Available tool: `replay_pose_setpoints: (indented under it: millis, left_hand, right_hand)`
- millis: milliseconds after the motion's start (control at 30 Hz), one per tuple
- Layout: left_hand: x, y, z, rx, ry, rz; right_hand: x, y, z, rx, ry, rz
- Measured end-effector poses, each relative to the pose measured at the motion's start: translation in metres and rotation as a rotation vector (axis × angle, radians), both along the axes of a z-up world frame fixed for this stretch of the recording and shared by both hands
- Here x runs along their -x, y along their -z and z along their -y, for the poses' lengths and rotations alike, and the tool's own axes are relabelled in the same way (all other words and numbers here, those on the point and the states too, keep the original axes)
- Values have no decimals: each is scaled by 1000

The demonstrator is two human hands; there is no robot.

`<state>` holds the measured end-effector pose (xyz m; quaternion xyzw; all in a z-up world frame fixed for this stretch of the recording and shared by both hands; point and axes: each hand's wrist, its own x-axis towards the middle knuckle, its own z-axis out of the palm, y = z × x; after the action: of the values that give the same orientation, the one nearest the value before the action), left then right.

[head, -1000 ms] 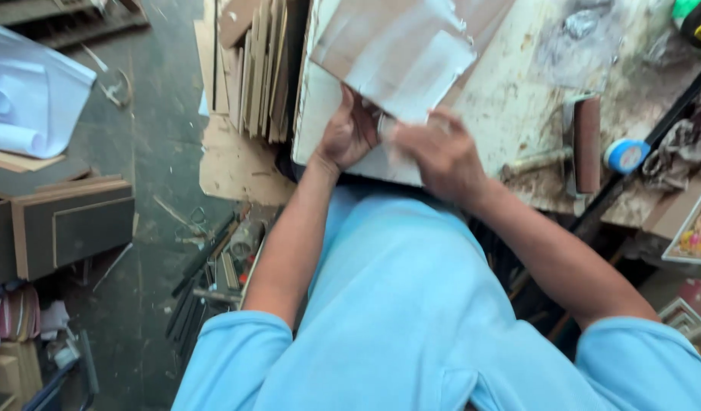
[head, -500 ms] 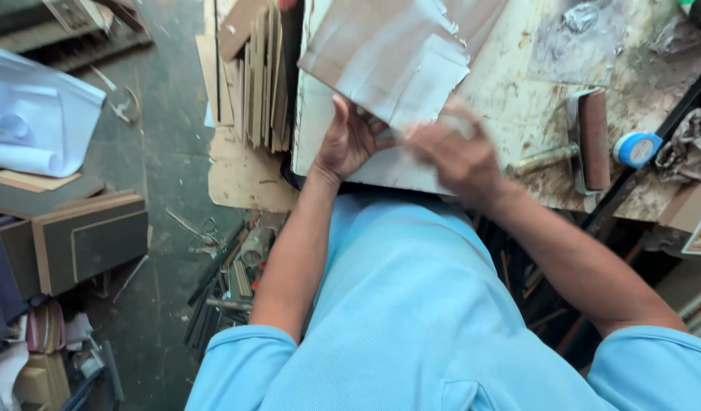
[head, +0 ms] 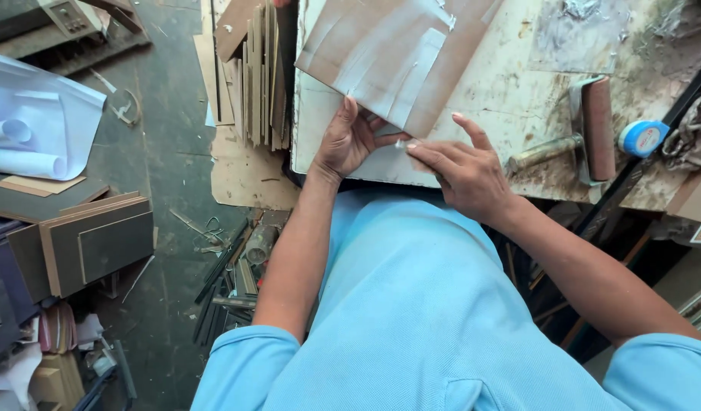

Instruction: Applying adhesive to wooden boards and mounting religious pictures onto them.

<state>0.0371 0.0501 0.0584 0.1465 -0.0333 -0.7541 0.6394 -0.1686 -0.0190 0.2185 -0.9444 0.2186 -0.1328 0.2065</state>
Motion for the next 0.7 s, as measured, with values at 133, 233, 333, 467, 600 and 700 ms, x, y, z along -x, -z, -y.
replay_pose_setpoints:
  millis: [133,233,333,467,600,700]
  left_hand:
    - [3,-4,2,-20,-11,-27]
    - [2,-6,2,-10,-12,-19]
    - [-1,-6,5,6,-14,-13]
    - [1,0,-1,-16,-45,-34]
    - [2,3,-1,-2,-57,-3]
    - [3,3,1,5,-44,9]
  right_hand:
    - [16,21,5,-488,346,242]
    - [13,63,18,-606,462,528]
    - [-7,63,20,-211,291,434]
    - [5,91,11,281,142,145]
    - [29,104,7,463,128,3]
    - [47,101,5,507,105,-101]
